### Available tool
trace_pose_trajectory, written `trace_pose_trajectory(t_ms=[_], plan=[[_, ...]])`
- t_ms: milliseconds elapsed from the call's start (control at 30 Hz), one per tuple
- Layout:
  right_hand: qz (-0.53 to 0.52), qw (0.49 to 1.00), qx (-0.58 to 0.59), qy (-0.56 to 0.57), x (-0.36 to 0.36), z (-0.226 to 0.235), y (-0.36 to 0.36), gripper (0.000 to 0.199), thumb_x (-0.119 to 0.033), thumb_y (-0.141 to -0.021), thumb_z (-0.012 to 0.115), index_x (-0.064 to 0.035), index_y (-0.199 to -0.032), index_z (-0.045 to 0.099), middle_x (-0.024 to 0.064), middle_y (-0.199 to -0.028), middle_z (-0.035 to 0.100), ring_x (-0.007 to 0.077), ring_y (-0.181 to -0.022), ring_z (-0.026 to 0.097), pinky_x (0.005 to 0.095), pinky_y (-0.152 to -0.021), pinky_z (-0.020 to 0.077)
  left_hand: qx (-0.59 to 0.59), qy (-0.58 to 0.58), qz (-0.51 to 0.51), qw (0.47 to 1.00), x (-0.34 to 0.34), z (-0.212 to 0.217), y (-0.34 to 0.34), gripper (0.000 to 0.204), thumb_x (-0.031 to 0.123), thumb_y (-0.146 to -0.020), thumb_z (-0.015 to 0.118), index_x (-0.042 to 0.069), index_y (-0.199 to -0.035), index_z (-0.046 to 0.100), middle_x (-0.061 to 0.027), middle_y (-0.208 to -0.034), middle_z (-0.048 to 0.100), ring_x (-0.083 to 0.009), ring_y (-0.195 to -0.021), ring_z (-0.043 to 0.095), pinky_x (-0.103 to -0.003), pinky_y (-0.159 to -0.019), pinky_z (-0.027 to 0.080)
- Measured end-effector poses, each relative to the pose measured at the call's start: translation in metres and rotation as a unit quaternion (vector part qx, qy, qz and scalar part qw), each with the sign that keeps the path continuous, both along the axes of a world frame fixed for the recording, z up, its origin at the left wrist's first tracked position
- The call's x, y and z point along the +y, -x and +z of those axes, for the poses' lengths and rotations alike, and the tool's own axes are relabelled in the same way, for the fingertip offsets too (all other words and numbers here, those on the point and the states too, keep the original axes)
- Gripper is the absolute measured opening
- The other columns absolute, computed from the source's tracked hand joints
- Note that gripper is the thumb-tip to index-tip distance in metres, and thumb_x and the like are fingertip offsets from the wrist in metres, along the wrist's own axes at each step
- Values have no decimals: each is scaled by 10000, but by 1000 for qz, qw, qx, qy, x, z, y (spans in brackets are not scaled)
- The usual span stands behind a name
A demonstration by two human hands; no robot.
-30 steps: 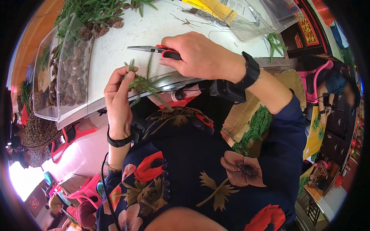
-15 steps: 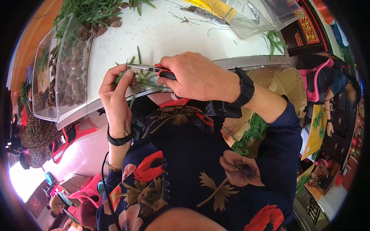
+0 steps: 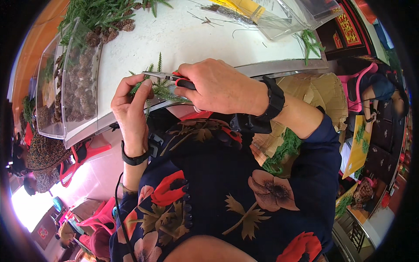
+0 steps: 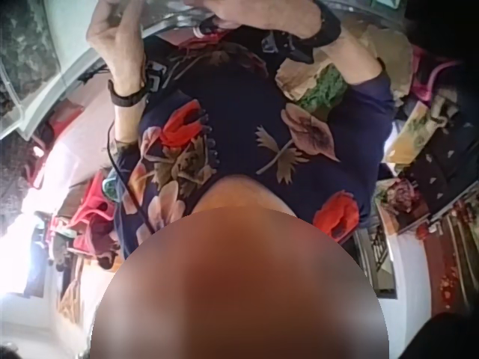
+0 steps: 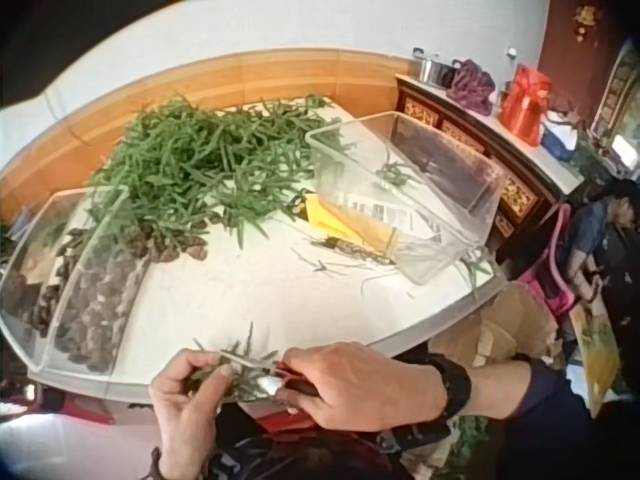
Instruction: The recorder is trimming and assembling artificial green stems and pine cones into decorative pieces.
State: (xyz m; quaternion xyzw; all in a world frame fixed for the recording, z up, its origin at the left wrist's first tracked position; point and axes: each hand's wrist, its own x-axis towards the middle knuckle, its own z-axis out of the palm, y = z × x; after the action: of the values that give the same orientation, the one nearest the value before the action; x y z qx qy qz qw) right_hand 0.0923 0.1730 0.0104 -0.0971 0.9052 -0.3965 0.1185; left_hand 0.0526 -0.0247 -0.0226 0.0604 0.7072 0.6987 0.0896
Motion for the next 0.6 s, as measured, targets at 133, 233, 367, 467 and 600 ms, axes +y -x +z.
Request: trace_pose_trajectory(t_ms=[133, 233, 367, 467, 600], plan=[[-1, 1000, 12, -10, 0, -2, 0, 229, -158, -840, 653, 33, -907, 546, 217, -747, 602, 418, -720, 588, 436, -613, 456, -16, -15, 3, 1000, 1, -1, 0, 120, 24, -849, 642, -6, -965, 643, 0, -783, 603, -53, -687, 530, -184, -622, 414], [-2, 999, 29, -28, 0, -4, -1, 233, -160, -840, 653, 32, -912, 543, 218, -748, 601, 420, -721, 589, 439, -613, 457, -23, -25, 6, 999, 3, -1, 1, 97, 30, -848, 636, -10, -936, 644, 23, -767, 579, -29, -678, 497, -171, -612, 404], [4, 999, 23, -37, 0, -3, 1, 239, -164, -843, 650, 32, -923, 539, 217, -744, 598, 422, -724, 587, 440, -617, 459, -14, -18, 24, 999, 6, 0, 4, 84, 40, -849, 624, -4, -919, 636, 34, -754, 562, -22, -669, 469, -168, -599, 375], [6, 999, 29, -41, -1, -5, 0, 240, -168, -847, 646, 31, -921, 535, 217, -745, 593, 422, -730, 586, 442, -618, 459, -23, -37, 23, 999, 7, 3, 5, 53, 45, -852, 607, 3, -884, 617, 44, -734, 543, -18, -655, 442, -171, -579, 347], [3, 999, 33, -28, -4, -7, 0, 249, -180, -854, 645, 30, -921, 528, 219, -752, 593, 424, -740, 585, 443, -622, 458, -27, -30, 30, 999, 9, 2, 6, 36, 48, -854, 599, 13, -861, 598, 53, -719, 532, -15, -640, 425, -172, -572, 337]])
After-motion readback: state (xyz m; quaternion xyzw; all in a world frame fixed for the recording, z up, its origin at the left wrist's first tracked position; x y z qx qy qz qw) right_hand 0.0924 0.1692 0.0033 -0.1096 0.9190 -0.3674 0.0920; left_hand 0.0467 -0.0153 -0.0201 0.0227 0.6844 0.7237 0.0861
